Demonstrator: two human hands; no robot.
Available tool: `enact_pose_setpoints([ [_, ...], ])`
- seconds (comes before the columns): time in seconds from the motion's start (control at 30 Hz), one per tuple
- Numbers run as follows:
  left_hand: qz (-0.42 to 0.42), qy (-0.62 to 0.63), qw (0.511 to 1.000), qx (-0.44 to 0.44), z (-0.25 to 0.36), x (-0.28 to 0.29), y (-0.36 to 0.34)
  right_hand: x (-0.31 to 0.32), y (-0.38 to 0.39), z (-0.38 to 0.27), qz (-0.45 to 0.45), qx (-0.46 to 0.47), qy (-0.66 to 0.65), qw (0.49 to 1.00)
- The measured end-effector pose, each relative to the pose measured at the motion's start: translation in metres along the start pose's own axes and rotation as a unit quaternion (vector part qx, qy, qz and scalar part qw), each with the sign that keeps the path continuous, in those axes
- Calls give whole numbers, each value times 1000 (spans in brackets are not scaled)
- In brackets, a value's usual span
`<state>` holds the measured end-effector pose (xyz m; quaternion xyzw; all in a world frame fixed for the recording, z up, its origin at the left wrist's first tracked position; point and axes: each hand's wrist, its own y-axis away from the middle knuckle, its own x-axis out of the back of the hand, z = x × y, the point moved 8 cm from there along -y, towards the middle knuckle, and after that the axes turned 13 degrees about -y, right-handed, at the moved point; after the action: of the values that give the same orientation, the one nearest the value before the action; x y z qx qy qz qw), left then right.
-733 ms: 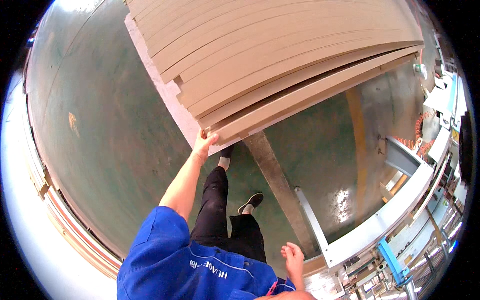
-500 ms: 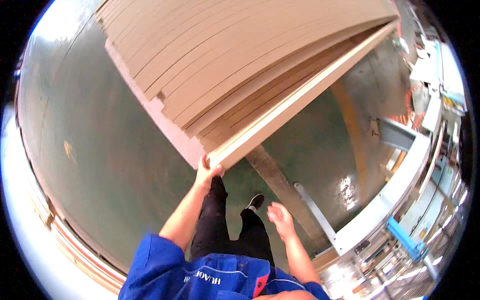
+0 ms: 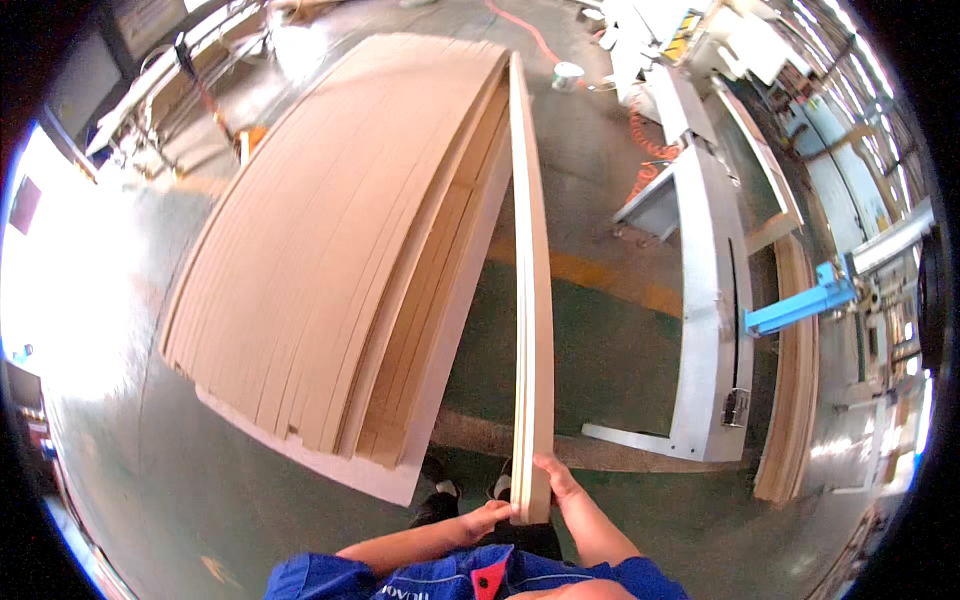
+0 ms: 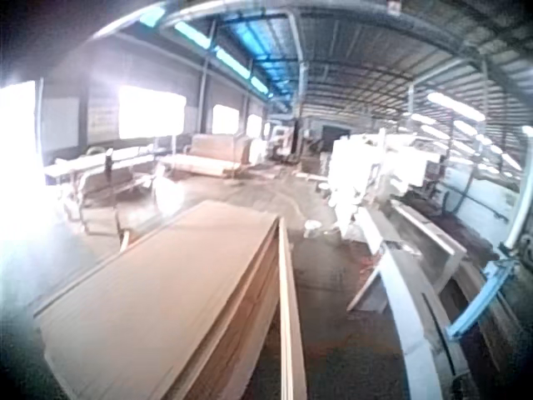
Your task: The person picks up wooden planks, feeds them into a woodworking machine, and adjusts machine controls. They inspect the processed planks and repeat the feeding and adjustment cycle.
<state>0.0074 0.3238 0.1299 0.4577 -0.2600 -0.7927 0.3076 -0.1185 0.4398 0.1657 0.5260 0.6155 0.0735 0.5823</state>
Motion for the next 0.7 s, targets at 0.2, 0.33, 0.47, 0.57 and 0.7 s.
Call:
enact_pose_setpoints([
  [0.2,100,-12,995,-16,206,27,-45,44,100,-75,23,54,78,995],
  [0.33,203,-23,975,-87,364,37,-86,72,163,-86,60,12,14,998],
  [0.47,232,-74,969,-48,465,47,-147,76,230,-74,78,44,-49,995],
  [0.57,290,-54,952,-81,537,108,-192,56,249,-97,88,50,-68,992],
  [0.7,189,34,971,-144,634,157,-249,42,258,-128,149,61,-66,985],
])
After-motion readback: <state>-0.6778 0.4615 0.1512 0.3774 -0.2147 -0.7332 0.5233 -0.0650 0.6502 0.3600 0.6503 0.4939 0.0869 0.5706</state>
